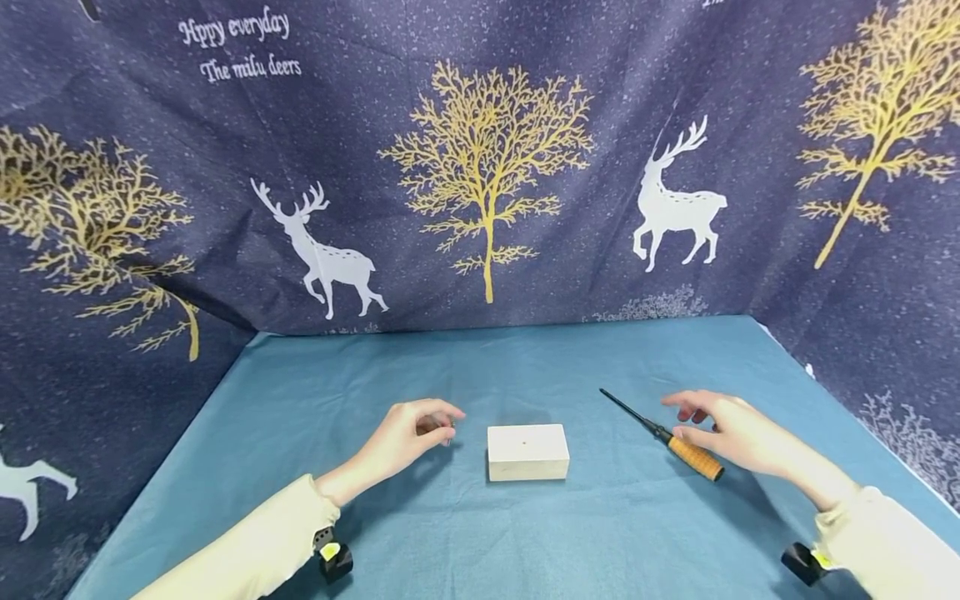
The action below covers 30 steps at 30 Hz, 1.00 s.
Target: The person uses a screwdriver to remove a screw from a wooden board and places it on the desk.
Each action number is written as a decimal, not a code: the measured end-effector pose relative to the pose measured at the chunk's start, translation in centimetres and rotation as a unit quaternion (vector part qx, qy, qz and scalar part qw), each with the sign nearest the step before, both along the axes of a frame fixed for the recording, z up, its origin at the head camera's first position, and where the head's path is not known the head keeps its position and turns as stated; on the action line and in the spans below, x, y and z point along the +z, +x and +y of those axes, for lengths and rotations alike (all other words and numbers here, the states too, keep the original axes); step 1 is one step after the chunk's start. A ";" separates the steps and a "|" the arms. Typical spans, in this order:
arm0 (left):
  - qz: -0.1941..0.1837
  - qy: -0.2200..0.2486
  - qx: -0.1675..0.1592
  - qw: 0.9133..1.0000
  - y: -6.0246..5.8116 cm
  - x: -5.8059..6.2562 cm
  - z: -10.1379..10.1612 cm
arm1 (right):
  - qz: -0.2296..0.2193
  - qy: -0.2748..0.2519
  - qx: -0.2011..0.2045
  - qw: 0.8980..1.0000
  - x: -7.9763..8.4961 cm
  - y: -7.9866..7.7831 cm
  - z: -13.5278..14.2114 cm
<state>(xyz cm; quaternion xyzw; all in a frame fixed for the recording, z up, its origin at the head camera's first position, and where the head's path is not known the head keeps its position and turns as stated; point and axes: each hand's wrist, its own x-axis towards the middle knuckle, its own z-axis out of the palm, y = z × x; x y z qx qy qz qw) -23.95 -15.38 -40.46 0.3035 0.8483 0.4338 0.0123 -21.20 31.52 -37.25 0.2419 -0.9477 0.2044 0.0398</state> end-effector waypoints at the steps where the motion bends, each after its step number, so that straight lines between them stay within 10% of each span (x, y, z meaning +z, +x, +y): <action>1: 0.006 -0.005 0.002 1.000 -0.1 -0.2 -0.3 | 0.011 0.004 -0.003 1.000 0.0 0.0 -0.1; 30: 0.011 -0.111 0.079 0.991 -2.2 -0.7 -4.0 | 0.067 0.006 -0.009 0.998 0.3 -0.3 -1.5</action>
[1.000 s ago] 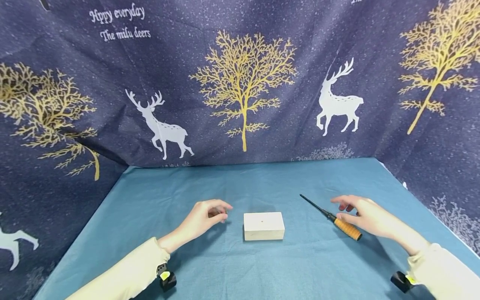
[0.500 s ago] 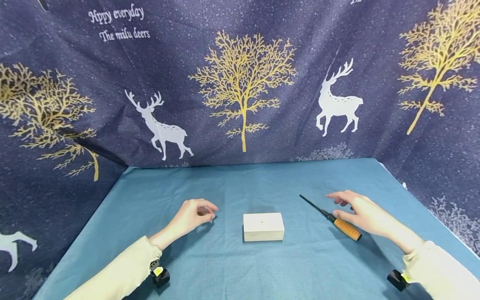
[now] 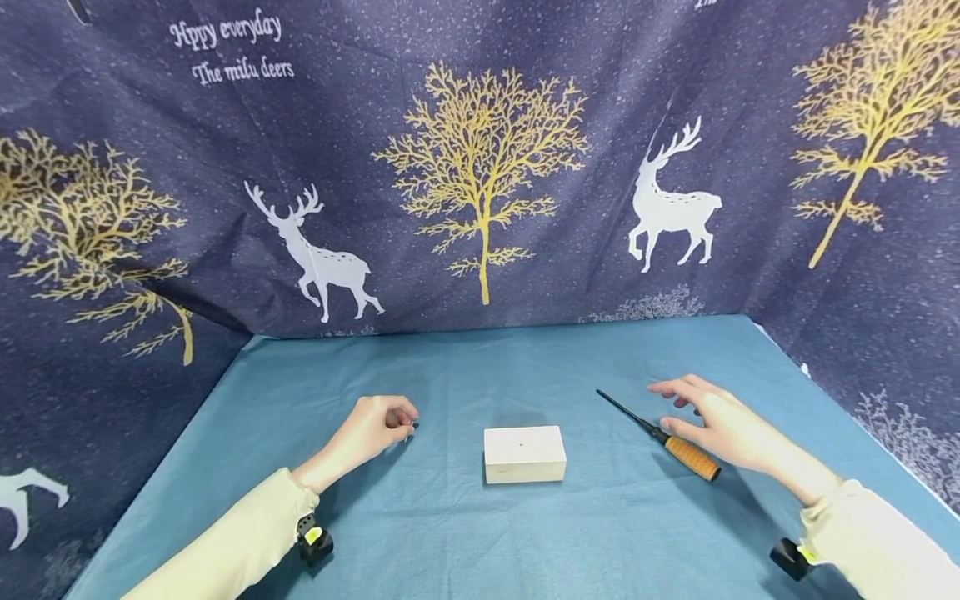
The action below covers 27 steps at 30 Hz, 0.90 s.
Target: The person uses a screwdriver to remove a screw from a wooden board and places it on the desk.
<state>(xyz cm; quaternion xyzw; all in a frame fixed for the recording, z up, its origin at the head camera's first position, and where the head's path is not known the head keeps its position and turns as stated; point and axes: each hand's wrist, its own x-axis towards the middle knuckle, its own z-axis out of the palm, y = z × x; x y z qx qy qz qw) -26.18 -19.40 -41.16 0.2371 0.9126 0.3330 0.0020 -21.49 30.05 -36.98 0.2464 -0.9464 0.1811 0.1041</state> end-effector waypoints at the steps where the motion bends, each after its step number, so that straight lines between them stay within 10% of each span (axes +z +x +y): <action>1: 0.001 -0.003 0.002 1.000 -0.1 0.0 -0.1 | 0.002 -0.001 0.000 1.000 0.0 0.0 0.0; 27: 0.025 -0.056 -0.049 0.997 -0.8 -0.4 -1.3 | 0.002 -0.006 0.002 1.000 -0.1 0.2 -0.5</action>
